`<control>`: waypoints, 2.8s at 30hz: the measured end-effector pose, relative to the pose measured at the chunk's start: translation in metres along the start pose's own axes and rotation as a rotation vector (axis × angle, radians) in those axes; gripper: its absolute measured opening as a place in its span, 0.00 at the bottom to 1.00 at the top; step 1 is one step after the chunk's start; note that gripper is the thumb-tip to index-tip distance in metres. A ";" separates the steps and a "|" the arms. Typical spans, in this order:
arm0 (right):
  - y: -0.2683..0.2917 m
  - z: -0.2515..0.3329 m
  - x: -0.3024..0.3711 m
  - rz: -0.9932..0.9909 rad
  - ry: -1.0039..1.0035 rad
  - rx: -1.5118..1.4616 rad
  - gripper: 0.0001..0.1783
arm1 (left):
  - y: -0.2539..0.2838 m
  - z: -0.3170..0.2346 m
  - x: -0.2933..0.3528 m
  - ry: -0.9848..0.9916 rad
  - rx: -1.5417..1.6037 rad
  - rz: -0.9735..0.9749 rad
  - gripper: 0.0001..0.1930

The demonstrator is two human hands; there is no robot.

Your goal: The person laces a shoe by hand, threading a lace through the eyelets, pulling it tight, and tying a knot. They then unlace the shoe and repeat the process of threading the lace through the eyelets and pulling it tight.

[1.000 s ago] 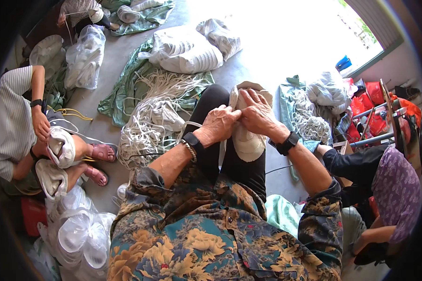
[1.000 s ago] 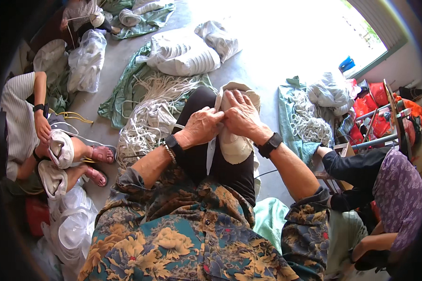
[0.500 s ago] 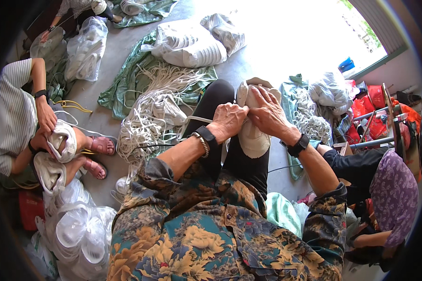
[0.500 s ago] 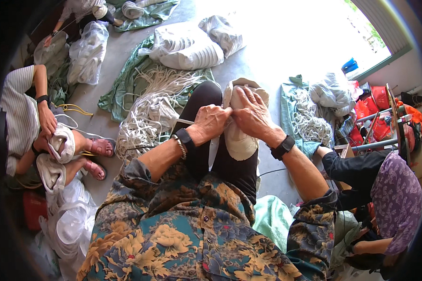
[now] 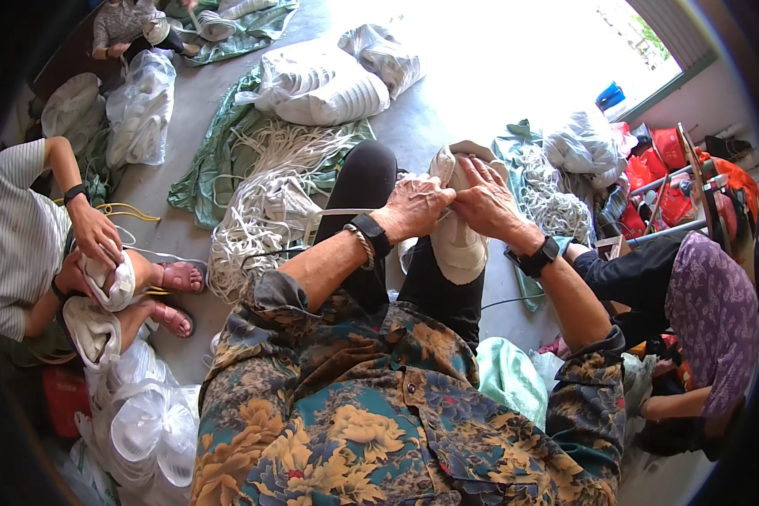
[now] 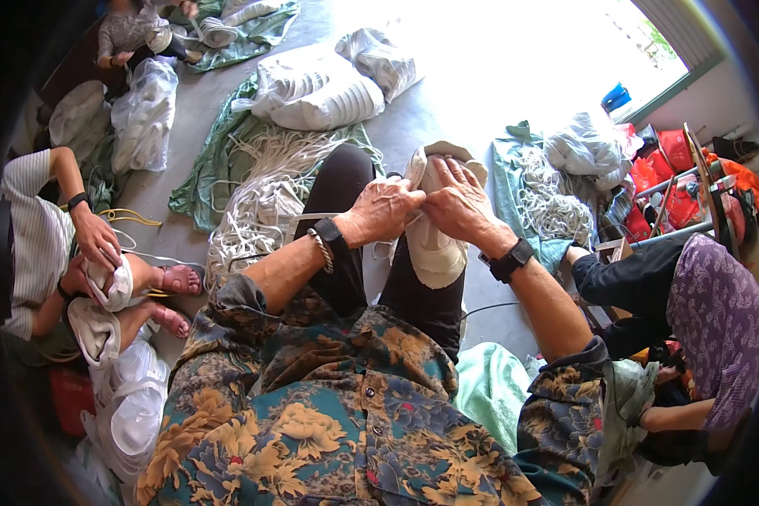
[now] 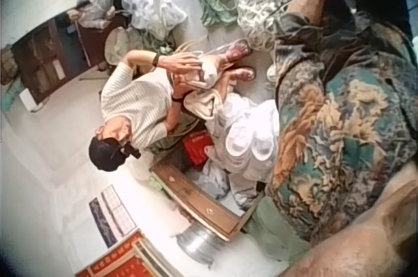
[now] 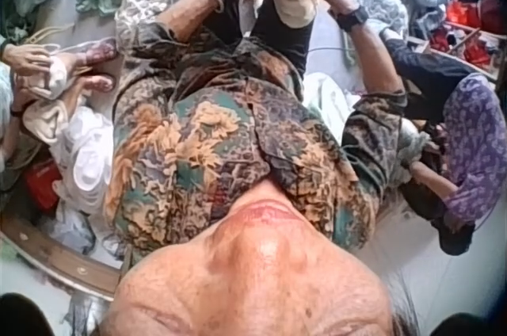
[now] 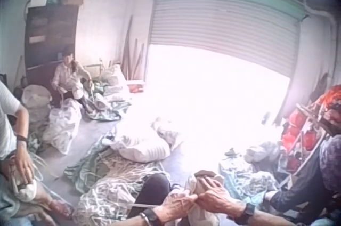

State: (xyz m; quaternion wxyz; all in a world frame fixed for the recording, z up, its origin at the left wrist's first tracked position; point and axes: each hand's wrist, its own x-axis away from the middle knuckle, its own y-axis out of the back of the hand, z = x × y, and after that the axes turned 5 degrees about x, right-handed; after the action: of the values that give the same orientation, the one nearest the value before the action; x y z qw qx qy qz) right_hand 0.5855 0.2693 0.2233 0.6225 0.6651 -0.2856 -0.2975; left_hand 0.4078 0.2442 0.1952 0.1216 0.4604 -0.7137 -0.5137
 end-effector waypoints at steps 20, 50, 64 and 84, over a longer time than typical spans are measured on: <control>0.009 -0.002 0.003 0.038 -0.019 -0.001 0.13 | -0.018 0.003 -0.002 -0.034 0.006 -0.119 0.09; 0.002 0.021 0.007 -0.572 -0.145 -0.824 0.04 | -0.004 0.008 0.024 0.091 0.170 -0.235 0.08; -0.008 0.009 0.024 -0.382 -0.148 -0.627 0.08 | 0.000 -0.031 0.016 -0.109 0.558 -0.229 0.06; 0.027 -0.014 0.002 0.193 0.164 -0.409 0.13 | -0.001 -0.031 0.002 0.624 1.300 -0.136 0.12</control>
State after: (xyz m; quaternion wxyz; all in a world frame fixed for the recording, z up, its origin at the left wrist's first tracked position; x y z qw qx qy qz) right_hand 0.5967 0.2751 0.2508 0.7908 0.5170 -0.2300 -0.2334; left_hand 0.4274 0.2230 0.2074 -0.0110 0.6079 -0.7769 0.1636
